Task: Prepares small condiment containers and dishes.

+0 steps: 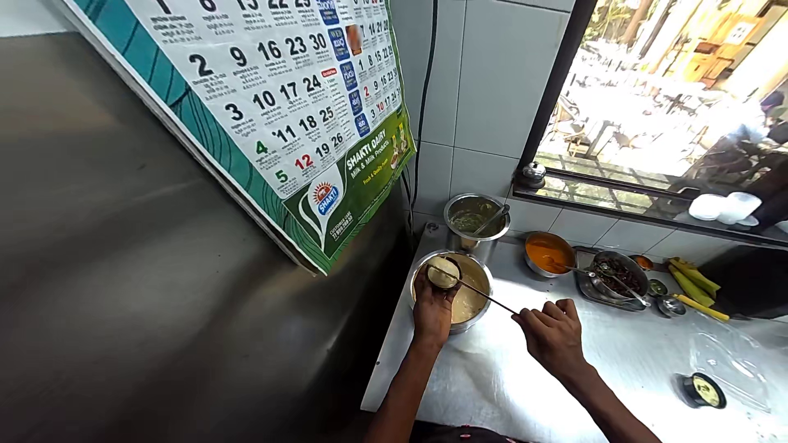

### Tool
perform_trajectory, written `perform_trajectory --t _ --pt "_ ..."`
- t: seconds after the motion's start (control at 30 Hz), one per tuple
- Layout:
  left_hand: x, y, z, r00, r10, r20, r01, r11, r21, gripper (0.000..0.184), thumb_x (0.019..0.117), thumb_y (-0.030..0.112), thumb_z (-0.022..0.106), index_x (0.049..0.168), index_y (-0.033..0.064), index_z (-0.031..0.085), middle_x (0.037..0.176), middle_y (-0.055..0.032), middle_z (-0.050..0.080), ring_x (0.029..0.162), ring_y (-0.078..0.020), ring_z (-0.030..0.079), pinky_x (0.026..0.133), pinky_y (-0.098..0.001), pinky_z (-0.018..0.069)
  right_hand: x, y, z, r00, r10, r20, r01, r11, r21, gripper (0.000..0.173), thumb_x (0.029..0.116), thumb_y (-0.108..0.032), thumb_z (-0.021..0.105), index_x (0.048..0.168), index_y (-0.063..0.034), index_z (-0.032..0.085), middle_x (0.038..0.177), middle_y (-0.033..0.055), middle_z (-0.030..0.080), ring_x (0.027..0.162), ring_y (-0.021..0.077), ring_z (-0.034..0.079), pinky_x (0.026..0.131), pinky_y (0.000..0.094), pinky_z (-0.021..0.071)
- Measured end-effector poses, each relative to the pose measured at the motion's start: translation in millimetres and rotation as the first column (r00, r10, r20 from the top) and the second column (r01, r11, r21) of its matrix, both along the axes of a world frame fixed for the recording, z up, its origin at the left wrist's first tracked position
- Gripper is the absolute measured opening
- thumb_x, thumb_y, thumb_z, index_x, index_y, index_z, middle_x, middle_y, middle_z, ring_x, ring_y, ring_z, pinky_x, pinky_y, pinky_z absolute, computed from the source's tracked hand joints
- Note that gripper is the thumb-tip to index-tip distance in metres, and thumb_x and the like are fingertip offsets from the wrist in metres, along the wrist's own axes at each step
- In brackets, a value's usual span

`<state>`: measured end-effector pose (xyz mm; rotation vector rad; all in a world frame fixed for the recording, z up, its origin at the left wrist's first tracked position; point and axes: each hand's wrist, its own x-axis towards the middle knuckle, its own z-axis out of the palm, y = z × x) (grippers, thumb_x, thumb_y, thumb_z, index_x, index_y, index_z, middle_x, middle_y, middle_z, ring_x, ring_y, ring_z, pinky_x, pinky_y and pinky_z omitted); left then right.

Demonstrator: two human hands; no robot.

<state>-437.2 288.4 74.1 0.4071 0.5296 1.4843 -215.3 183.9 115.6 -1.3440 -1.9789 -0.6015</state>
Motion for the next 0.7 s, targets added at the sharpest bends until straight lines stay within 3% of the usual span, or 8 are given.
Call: perform_trajectory --t 0.33,0.7 --pt "-5.3 -0.2 0.9 1.000 0.004 -0.015 -0.004 1.000 0.011 0.043 0.1129 0.035 0.028 0.154 0.0226 0.035 0.145 -0.0139 0.054 0.128 -0.0338 0.059 0.103 -0.0513 0.0510 -2.3 0.7 -2.9 1.000 0.001 0.027 -0.001 1.000 0.012 0.030 0.1036 -0.030 0.054 0.080 -0.0170 0.067 0.058 -0.0038 0.049 0.057 0.0148 0.046 0.075 0.0401 0.0386" --pt "-11.1 1.1 -4.3 1.000 -0.004 -0.005 0.004 1.000 0.004 0.044 0.1121 0.036 0.034 0.153 0.0221 0.037 0.148 -0.0130 0.051 0.130 -0.0341 0.057 0.105 -0.0526 0.0500 -0.7 7.7 -9.3 0.999 0.029 -0.028 -0.029 1.000 0.007 0.030 0.1031 -0.030 0.055 0.078 -0.0166 0.066 0.057 -0.0035 0.048 0.056 0.0141 0.045 0.076 0.0399 0.0387"
